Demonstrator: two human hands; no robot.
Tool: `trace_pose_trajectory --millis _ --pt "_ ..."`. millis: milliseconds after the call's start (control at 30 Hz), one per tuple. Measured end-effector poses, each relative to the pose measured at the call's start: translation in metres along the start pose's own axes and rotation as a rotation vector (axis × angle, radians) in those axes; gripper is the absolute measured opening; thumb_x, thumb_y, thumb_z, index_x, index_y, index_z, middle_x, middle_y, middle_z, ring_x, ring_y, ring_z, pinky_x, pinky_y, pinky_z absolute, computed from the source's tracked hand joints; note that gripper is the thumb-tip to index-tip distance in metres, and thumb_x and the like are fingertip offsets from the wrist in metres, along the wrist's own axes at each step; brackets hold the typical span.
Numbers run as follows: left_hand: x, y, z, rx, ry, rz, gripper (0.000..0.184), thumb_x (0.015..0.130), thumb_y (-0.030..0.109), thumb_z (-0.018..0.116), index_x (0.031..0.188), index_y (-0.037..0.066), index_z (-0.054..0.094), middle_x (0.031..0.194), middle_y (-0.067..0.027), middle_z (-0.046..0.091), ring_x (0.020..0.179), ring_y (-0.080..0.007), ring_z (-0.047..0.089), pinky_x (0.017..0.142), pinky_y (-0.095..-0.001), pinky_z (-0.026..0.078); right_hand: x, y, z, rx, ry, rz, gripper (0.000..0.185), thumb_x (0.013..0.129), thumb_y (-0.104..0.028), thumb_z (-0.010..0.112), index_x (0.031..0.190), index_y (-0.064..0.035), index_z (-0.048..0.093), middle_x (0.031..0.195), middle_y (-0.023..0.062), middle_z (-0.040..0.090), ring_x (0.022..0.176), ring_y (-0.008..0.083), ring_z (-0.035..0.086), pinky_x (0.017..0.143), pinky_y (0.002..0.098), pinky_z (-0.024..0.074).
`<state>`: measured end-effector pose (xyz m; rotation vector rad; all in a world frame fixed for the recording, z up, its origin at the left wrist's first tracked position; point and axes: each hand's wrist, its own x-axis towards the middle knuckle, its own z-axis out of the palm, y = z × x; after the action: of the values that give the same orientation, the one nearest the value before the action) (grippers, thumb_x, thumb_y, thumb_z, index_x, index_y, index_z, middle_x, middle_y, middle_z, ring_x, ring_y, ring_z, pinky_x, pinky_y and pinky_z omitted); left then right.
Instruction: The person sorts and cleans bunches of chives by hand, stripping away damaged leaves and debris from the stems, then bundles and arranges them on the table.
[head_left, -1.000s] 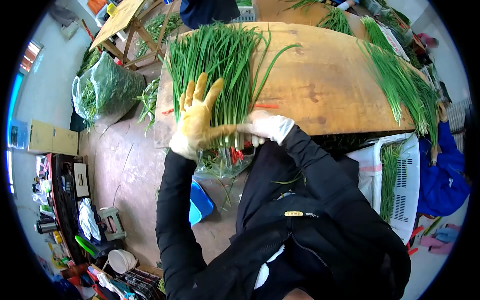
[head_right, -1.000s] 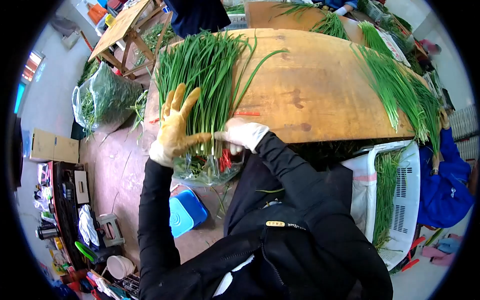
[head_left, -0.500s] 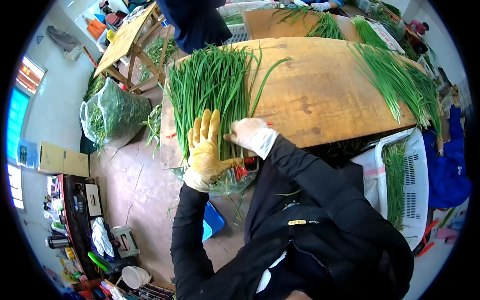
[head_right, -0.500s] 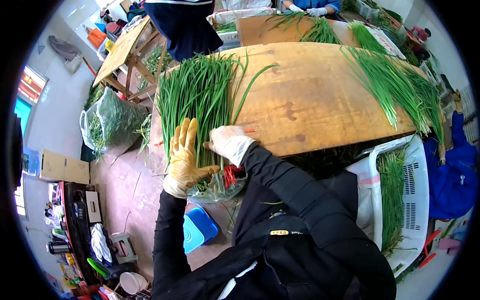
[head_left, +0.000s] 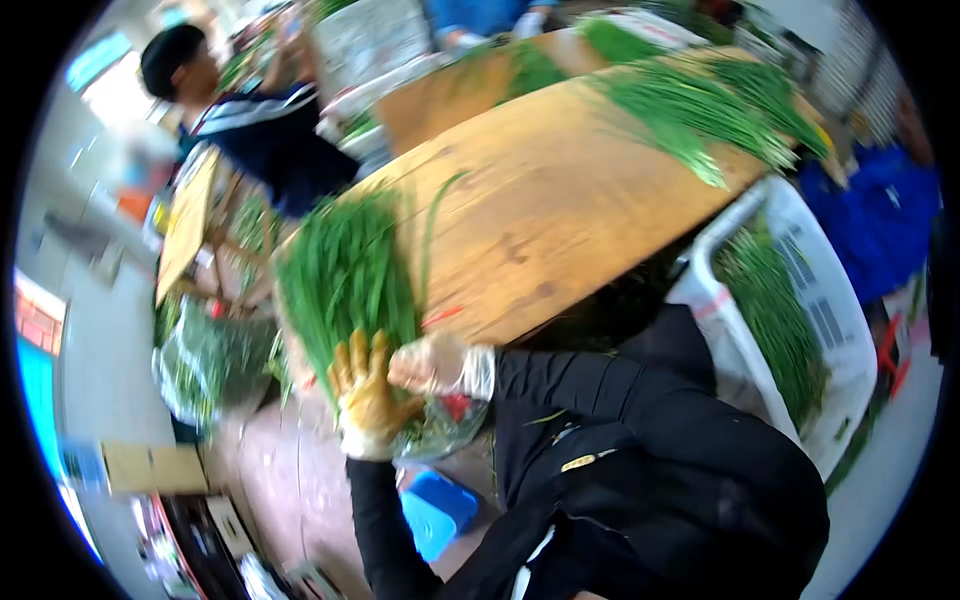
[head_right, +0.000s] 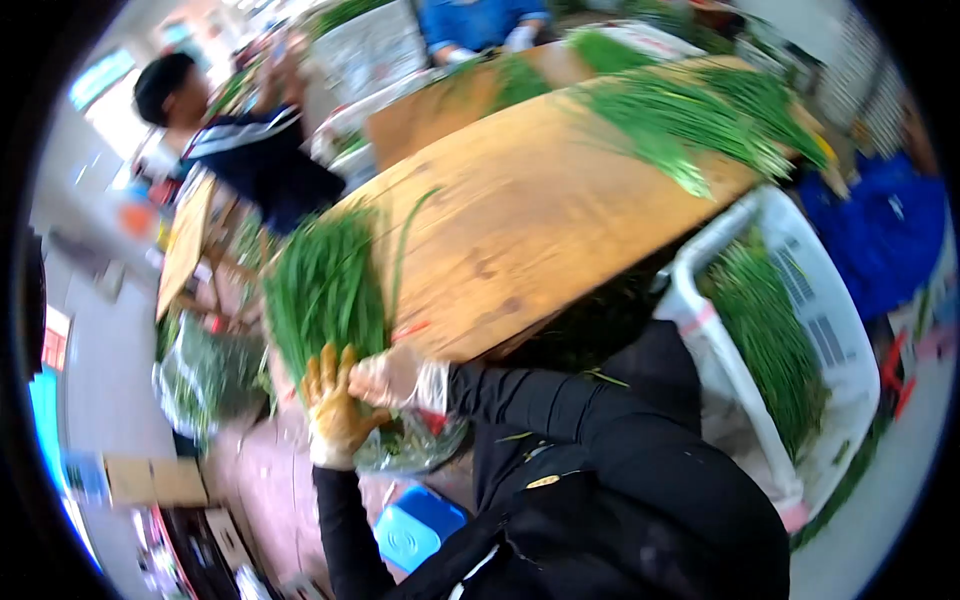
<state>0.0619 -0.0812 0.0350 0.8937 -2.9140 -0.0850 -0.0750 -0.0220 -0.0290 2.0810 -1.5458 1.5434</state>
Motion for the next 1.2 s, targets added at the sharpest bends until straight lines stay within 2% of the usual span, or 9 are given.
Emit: trace_pose_trajectory --millis 200,300,433,600,800,833,933,1033,1200 --pt "0.0 -0.002 -0.003 0.051 -0.065 0.028 0.104 0.047 0.044 0.076 0.134 0.016 0.027 0.141 -0.0105 0.019 0.128 -0.0345 0.015 0.104 -0.0461 0.012 -0.06 0.015 -0.134 0.464 -1.069 0.183 0.025 0.078 -0.02 0.057 0.098 -0.0052 0.054 0.084 0.0126 0.059 0.081 0.0225 0.058 0.068 0.0321 0.0449" --pt "-0.001 -0.012 -0.001 -0.009 -0.042 0.095 0.107 0.043 0.048 0.077 0.133 0.015 0.029 0.14 -0.0117 0.021 0.127 -0.0365 0.018 0.103 -0.0454 0.015 -0.1 0.073 -0.228 0.346 -0.224 0.779 0.026 0.079 -0.03 0.055 0.09 -0.0081 0.061 0.087 0.0114 0.061 0.083 0.0248 0.057 0.074 0.0329 0.0448" --pt "-0.002 -0.017 -0.008 -0.18 0.015 0.128 0.099 0.047 0.049 0.076 0.129 0.012 0.034 0.133 -0.0161 0.031 0.123 -0.0374 0.025 0.1 -0.0445 0.022 -0.127 0.154 -0.384 -0.883 0.151 0.962 0.034 0.083 -0.034 0.049 0.104 -0.0078 0.055 0.097 0.0138 0.06 0.085 0.0278 0.058 0.074 0.0376 0.0455" --pt "-0.003 0.017 -0.028 -0.302 0.338 0.209 0.06 0.073 0.027 0.067 0.124 0.008 0.042 0.128 -0.0155 0.039 0.12 -0.031 0.034 0.099 -0.04 0.027 -0.135 0.183 -0.441 -0.845 0.124 1.405 0.064 0.078 -0.046 0.053 0.126 -0.0056 0.037 0.119 0.0175 0.048 0.109 0.031 0.047 0.089 0.0388 0.038" --pt "0.009 0.118 0.004 -1.354 0.098 0.312 0.037 0.081 0.01 0.055 0.117 0.002 0.048 0.119 -0.0137 0.05 0.113 -0.0229 0.045 0.098 -0.0352 0.031 -0.146 0.194 -0.35 -1.206 -0.046 1.01 0.046 0.077 -0.011 0.051 0.119 0.0052 0.04 0.092 0.0129 0.056 0.085 0.0246 0.053 0.074 0.0325 0.0448" --pt "0.003 0.146 0.001 -1.289 -0.037 0.083 0.038 0.082 0.013 0.054 0.117 -0.002 0.047 0.119 -0.0159 0.049 0.112 -0.0232 0.045 0.097 -0.0353 0.033 -0.133 0.167 -0.333 -1.274 -0.2 0.956 0.048 0.079 -0.012 0.05 0.121 0.0063 0.037 0.092 0.0132 0.056 0.084 0.0231 0.053 0.072 0.0316 0.0454" --pt "0.015 0.204 0.034 -1.677 -0.516 0.072 0.045 0.087 0.022 0.046 0.123 -0.003 0.038 0.123 -0.0173 0.045 0.112 -0.0249 0.045 0.095 -0.0344 0.034 -0.13 0.122 -0.279 -0.783 -0.084 1.102 0.044 0.09 -0.017 0.037 0.126 0.006 0.031 0.092 0.0169 0.054 0.081 0.0262 0.054 0.07 0.0332 0.046" --pt "0.039 0.234 0.087 -1.94 -0.839 -0.073 0.061 0.089 0.035 0.043 0.132 -0.001 0.021 0.134 -0.0186 0.03 0.122 -0.0278 0.032 0.1 -0.0378 0.026 -0.154 0.082 -0.233 -0.201 0.333 0.924 0.04 0.084 -0.014 0.05 0.118 0.0033 0.039 0.095 0.0188 0.056 0.088 0.0274 0.055 0.078 0.0371 0.0429" --pt "0.075 0.27 0.108 -2.129 -0.497 0.029 0.039 0.085 0.029 0.054 0.114 0.004 0.046 0.103 -0.0071 0.055 0.094 -0.0176 0.053 0.081 -0.0326 0.043 -0.166 0.028 -0.198 0.459 0.641 0.891 0.032 0.084 -0.014 0.054 0.113 -0.0021 0.045 0.095 0.0103 0.058 0.089 0.015 0.054 0.077 0.0269 0.043"
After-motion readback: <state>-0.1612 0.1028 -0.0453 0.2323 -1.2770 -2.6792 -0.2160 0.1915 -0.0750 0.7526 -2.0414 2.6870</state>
